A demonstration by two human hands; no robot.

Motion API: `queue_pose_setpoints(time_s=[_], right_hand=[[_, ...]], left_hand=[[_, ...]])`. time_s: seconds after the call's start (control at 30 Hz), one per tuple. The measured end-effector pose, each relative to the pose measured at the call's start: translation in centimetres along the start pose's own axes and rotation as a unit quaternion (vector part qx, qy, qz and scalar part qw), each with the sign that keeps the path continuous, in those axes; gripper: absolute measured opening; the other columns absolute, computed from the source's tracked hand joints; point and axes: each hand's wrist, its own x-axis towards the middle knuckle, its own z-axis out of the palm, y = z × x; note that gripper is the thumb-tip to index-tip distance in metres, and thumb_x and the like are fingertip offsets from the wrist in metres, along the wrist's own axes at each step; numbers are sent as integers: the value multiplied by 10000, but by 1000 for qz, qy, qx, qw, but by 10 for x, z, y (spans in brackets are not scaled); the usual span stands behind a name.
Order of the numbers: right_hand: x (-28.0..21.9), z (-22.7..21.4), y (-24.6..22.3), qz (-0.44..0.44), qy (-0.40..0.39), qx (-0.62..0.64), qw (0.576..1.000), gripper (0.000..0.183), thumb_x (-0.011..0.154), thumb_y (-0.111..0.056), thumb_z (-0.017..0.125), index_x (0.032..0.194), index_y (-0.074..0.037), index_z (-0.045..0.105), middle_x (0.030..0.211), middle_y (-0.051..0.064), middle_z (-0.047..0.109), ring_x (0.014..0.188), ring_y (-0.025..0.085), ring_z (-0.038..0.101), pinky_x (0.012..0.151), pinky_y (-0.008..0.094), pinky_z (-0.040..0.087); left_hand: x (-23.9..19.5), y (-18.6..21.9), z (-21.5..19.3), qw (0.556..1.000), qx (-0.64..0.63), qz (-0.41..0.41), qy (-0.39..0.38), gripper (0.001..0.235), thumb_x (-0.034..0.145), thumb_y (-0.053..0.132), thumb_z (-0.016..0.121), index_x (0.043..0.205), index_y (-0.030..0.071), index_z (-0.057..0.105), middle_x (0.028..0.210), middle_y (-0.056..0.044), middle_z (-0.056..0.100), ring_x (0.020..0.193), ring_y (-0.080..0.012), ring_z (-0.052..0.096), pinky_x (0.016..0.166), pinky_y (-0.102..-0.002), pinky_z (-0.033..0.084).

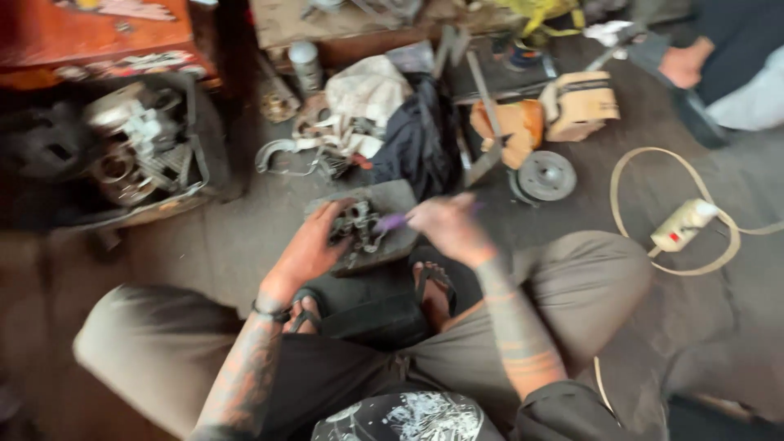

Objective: Cleaning a motorcycle engine component using a small brush and cleaning fluid

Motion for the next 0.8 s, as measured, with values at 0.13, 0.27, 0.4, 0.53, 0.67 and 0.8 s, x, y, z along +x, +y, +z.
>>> queue_pose_setpoints(time_s=[0.13, 0.27, 0.4, 0.53, 0.67, 0.8], right_hand=[[19, -55, -5, 44, 0, -109, 993, 198, 1098, -438, 531, 1184, -353, 688, 1092, -140, 728, 1051, 91, 687, 970, 399, 371], [12, -43, -48, 23, -78, -6, 997, 167, 1037, -377, 608, 1087, -295, 745, 1060, -100, 770, 1073, 141, 706, 1011, 405, 353], [23, -81, -29, 81, -28, -4, 996, 179, 1105, -233, 580, 1153, -164, 738, 1051, 52, 753, 1076, 263, 701, 1023, 389, 448], [15, -61, -40, 73, -22, 60, 995, 151, 1081, -221, 617, 1102, -123, 731, 1009, 74, 734, 1076, 263, 700, 1009, 381, 460], [7, -26, 5, -13, -88, -15, 996, 131, 1030, -315, 625, 1075, -280, 743, 1054, -106, 763, 1075, 119, 708, 973, 362, 367], [24, -77, -13, 52, -21, 14, 998, 229, 1106, -231, 574, 1143, -59, 720, 1046, 168, 748, 1062, 352, 700, 1006, 443, 467]], left_hand=[[-3, 1, -1, 1000, -12, -12, 17, 655, 836, 84, 725, 1445, 63, 485, 1304, -280, 582, 1272, -516, 541, 1091, -576, 437], [-4, 2, 2, 999, -22, -3, 35, 643, 833, 56, 717, 1432, 34, 485, 1298, -323, 579, 1282, -538, 529, 1107, -594, 427], [-6, 4, 2, 1000, -10, -18, 21, 662, 869, 98, 700, 1478, 88, 440, 1358, -299, 551, 1341, -503, 498, 1114, -568, 439], [-3, 3, 5, 1000, 1, -22, 17, 659, 886, 92, 682, 1493, 78, 427, 1379, -314, 535, 1358, -497, 488, 1112, -570, 441], [-3, 1, 5, 999, 8, -31, 8, 677, 880, 132, 712, 1483, 30, 422, 1421, -325, 505, 1374, -498, 470, 1132, -559, 430], [-5, 1, 4, 999, -4, -33, -8, 666, 898, 105, 678, 1500, 56, 397, 1408, -340, 500, 1371, -528, 456, 1115, -582, 441]])
